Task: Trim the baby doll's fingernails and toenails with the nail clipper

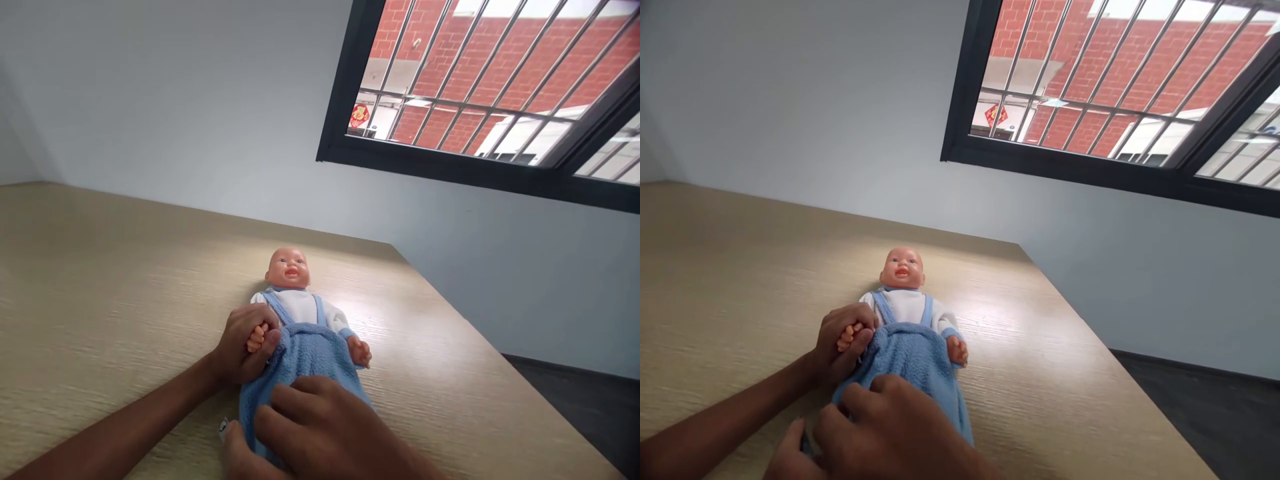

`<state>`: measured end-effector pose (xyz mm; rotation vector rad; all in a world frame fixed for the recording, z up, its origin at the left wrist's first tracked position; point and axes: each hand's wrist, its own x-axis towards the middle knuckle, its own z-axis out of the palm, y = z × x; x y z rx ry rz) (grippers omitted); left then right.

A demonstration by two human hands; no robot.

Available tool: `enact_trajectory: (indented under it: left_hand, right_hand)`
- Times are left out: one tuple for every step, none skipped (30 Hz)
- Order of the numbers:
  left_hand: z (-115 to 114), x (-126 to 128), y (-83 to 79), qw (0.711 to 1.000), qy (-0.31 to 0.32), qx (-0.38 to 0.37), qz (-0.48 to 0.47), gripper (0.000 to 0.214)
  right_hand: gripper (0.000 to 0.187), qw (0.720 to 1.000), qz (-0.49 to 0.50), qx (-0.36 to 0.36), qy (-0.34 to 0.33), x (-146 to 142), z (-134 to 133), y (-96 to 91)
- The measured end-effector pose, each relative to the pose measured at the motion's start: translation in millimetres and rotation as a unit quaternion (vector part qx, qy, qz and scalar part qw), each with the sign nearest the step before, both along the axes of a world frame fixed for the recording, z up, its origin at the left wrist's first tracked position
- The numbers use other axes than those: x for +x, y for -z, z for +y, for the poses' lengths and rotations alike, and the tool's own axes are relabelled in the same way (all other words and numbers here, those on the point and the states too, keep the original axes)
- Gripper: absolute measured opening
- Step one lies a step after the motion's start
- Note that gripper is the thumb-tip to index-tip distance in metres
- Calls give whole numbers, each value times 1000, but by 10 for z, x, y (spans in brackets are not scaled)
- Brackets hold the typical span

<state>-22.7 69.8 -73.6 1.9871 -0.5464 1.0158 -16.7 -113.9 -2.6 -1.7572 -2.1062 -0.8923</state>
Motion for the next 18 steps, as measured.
enact_trajectory:
  left_hand:
    - [-3, -1, -1, 1000, 1, -1, 1, 15]
    - [-5, -1, -3, 1000, 1, -1, 2, 15]
    - [-7, -1, -5, 1000, 2, -2, 3, 14]
    - [-7, 0, -6, 1000, 2, -2, 4, 14]
    - [-6, 0, -7, 1000, 3, -3, 4, 14]
    - [-4, 1, -6, 1000, 3, -3, 5, 13]
    - [-1, 2, -5, 1000, 4, -3, 5, 13]
    - [3, 3, -3, 1000, 5, -2, 6, 12]
    - [7, 3, 0, 1000, 7, -1, 8, 12]
    - [11, 4, 4, 1000, 8, -1, 8, 11]
    - [13, 4, 7, 1000, 10, 0, 8, 10]
    - [14, 5, 11, 1000, 11, -1, 8, 10]
    - [13, 5, 15, 1000, 12, -3, 7, 11]
    - [10, 6, 18, 1000, 13, -6, 7, 12]
    - [5, 6, 21, 1000, 13, -11, 7, 13]
    - [0, 5, 22, 1000, 12, -16, 9, 14]
    - [-7, 5, 23, 1000, 11, -21, 12, 15]
    - [-14, 4, 23, 999, 9, -27, 15, 15]
  right_hand:
    - [16, 1000, 2, 0, 1, 0, -3, -2]
    - [16, 1000, 4, -2, 2, 0, -6, -5]
    - [16, 1000, 8, -7, 3, 2, -10, -10]
    - [16, 1000, 14, -13, 3, 7, -14, -17]
    - [16, 999, 23, -23, 1, 16, -19, -27]
    - [13, 999, 35, -38, 1, 32, -25, -41]
    - [6, 997, 49, -52, 2, 52, -33, -59]
    - [7, 996, 66, -63, 3, 77, -44, -82]
    - [16, 994, 83, -73, 7, 104, -56, -108]
    - [23, 992, 98, -84, 12, 131, -70, -138]
    - [28, 989, 111, -93, 17, 155, -84, -169]
    - [30, 987, 121, -101, 20, 173, -97, -200]
    - [31, 985, 128, -110, 22, 185, -108, -228]
    - [32, 984, 132, -117, 23, 191, -116, -252]
    - [33, 983, 135, -123, 23, 192, -122, -271]
    - [34, 982, 136, -128, 23, 189, -124, -284]
    - [35, 981, 136, -135, 22, 185, -125, -292]
    - [36, 980, 136, -143, 21, 181, -125, -297]
